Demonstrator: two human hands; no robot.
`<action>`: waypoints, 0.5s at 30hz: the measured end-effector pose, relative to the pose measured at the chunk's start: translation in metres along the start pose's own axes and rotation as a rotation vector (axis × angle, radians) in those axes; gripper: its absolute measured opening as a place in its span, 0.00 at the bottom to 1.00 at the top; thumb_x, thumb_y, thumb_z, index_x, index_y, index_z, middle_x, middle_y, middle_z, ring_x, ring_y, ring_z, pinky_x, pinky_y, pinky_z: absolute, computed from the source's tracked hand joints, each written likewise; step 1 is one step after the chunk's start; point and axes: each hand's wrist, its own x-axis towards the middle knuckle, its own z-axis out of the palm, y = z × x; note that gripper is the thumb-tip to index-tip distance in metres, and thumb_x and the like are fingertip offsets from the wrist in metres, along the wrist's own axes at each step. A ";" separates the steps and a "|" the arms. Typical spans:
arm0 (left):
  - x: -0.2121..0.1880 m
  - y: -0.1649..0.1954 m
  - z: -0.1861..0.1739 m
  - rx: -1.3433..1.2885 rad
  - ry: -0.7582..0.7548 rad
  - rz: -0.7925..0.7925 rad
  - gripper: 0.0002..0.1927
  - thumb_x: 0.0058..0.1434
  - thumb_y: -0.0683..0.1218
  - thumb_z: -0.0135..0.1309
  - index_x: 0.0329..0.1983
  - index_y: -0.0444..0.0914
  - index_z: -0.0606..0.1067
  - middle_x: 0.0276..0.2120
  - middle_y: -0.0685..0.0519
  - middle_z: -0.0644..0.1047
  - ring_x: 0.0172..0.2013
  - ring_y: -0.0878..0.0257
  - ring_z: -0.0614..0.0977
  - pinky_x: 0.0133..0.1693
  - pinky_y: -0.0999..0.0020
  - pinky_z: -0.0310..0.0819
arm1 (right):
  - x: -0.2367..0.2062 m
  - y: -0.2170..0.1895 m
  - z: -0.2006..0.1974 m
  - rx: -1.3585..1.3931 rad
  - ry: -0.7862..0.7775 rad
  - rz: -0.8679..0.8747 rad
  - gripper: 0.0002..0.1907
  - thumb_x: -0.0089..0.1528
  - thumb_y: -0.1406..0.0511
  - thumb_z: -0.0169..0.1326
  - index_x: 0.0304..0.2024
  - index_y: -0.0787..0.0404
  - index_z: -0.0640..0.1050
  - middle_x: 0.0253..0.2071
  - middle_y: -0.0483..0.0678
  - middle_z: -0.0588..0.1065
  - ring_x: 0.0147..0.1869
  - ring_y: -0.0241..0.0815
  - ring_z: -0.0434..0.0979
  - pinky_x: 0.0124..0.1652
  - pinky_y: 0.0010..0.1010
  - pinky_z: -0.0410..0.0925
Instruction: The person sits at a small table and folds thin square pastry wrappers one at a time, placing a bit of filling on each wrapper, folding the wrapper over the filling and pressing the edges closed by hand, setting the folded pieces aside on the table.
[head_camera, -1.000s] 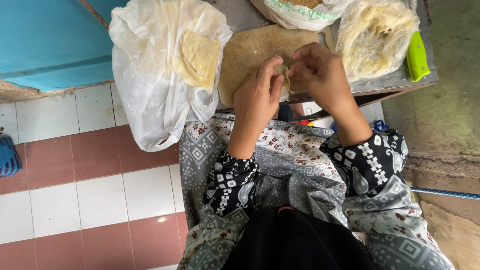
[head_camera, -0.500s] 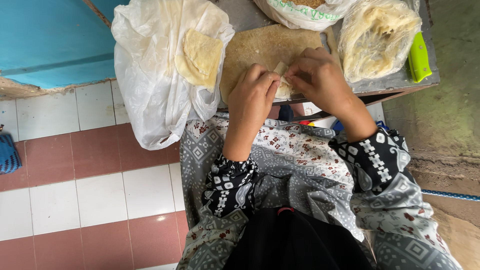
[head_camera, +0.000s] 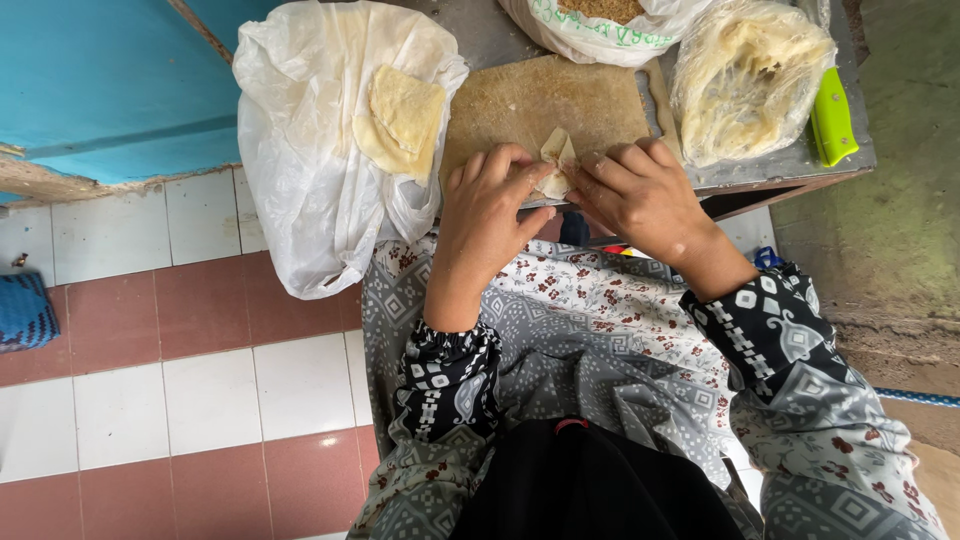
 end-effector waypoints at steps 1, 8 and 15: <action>0.000 0.000 0.001 0.010 -0.001 -0.002 0.24 0.52 0.50 0.69 0.52 0.43 0.80 0.47 0.55 0.74 0.49 0.53 0.75 0.51 0.54 0.66 | -0.002 0.000 0.003 0.008 0.026 0.003 0.19 0.61 0.61 0.66 0.54 0.59 0.84 0.45 0.40 0.76 0.48 0.42 0.71 0.48 0.33 0.62; -0.003 -0.002 0.012 -0.025 0.077 0.007 0.14 0.62 0.49 0.63 0.50 0.43 0.80 0.46 0.55 0.75 0.49 0.55 0.76 0.53 0.55 0.68 | -0.007 0.006 0.023 0.243 0.131 0.191 0.11 0.61 0.66 0.66 0.46 0.58 0.84 0.43 0.43 0.77 0.48 0.46 0.71 0.49 0.36 0.63; 0.017 -0.010 0.033 -0.059 0.182 0.005 0.04 0.65 0.46 0.60 0.40 0.42 0.79 0.39 0.55 0.76 0.45 0.53 0.77 0.48 0.56 0.69 | 0.009 0.017 0.037 0.595 0.096 0.489 0.05 0.58 0.70 0.65 0.33 0.62 0.81 0.37 0.48 0.76 0.44 0.50 0.72 0.46 0.39 0.66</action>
